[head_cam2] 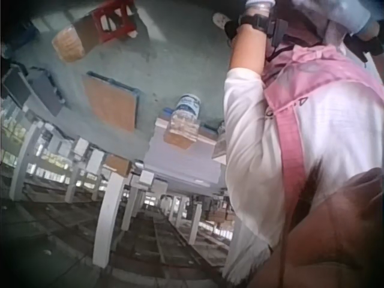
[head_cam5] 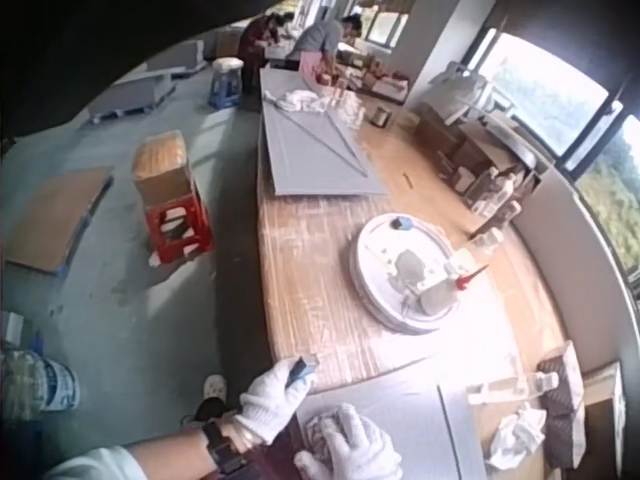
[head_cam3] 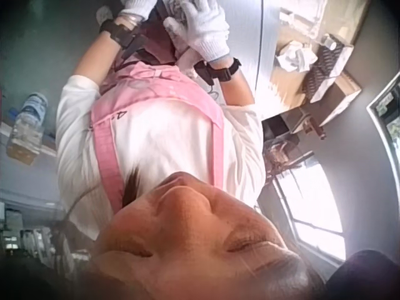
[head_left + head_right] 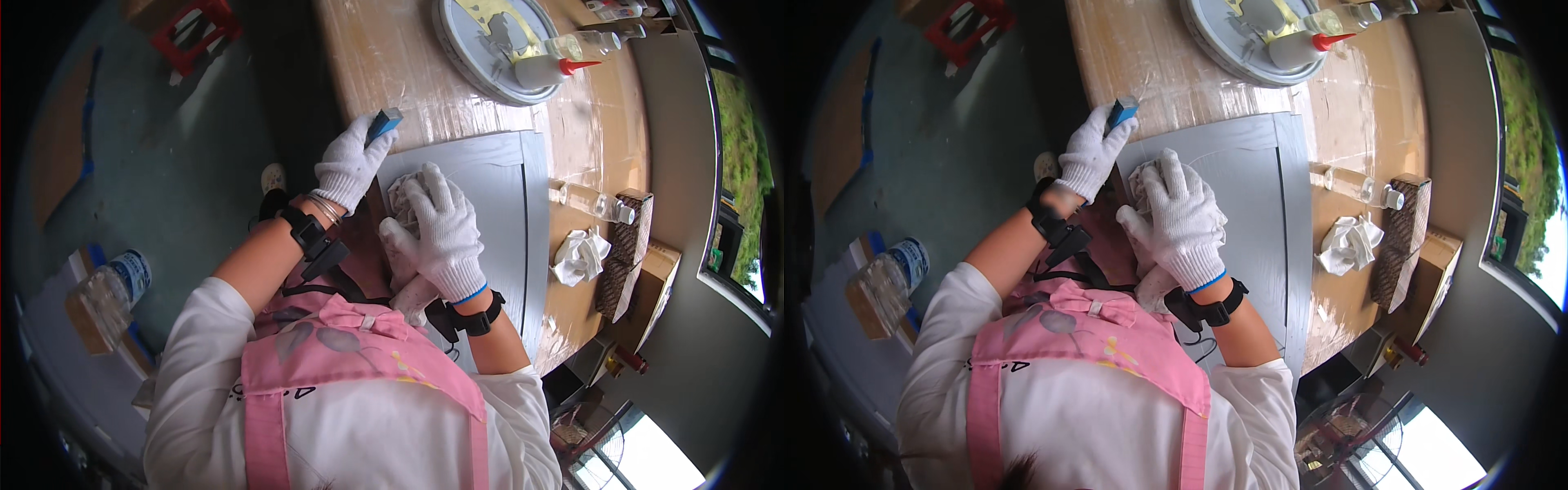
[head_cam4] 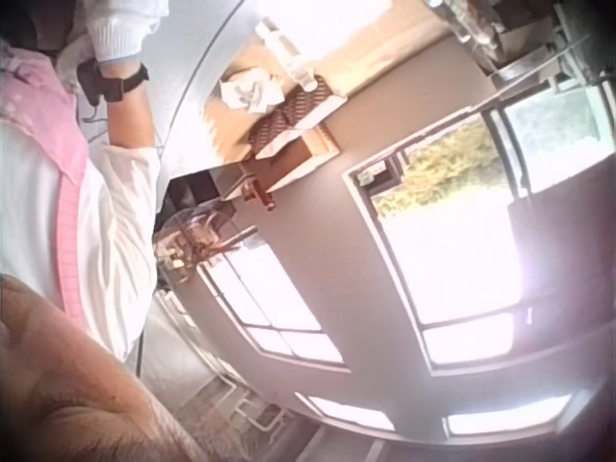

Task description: Wiping and finishing a furniture panel with a cloth and a sanding block.

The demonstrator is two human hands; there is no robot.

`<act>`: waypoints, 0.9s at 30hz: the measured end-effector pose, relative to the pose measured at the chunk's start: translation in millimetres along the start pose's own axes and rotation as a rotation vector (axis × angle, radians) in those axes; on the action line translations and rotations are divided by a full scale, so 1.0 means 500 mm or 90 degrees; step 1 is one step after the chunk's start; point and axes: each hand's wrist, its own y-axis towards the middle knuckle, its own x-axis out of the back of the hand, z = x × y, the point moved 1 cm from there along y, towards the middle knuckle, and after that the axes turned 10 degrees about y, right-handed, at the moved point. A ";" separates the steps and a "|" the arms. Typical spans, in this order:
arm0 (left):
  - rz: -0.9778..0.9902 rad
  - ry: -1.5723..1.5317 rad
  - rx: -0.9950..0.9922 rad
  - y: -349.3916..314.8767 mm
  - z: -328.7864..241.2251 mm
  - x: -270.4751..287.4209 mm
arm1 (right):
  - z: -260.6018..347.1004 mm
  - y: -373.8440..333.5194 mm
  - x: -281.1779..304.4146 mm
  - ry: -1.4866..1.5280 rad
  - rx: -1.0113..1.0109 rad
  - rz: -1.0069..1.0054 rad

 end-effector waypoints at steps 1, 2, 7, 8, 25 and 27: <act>-0.003 -0.008 -0.001 0.000 -0.002 0.002 | 0.006 0.002 -0.005 -0.004 -0.005 0.009; -0.005 -0.018 -0.003 -0.001 -0.005 0.002 | 0.003 -0.002 -0.019 -0.007 -0.004 0.025; 0.019 0.013 0.007 0.000 -0.007 0.011 | -0.018 -0.093 -0.041 -0.025 0.031 0.059; 0.024 0.019 0.011 -0.001 -0.010 0.011 | -0.016 -0.098 -0.041 -0.038 0.037 0.068; 0.038 0.053 -0.011 0.003 -0.012 0.005 | -0.023 0.053 -0.054 -0.073 -0.010 0.039; 0.041 0.049 0.000 0.003 -0.015 0.010 | -0.029 0.057 -0.055 -0.066 -0.002 0.036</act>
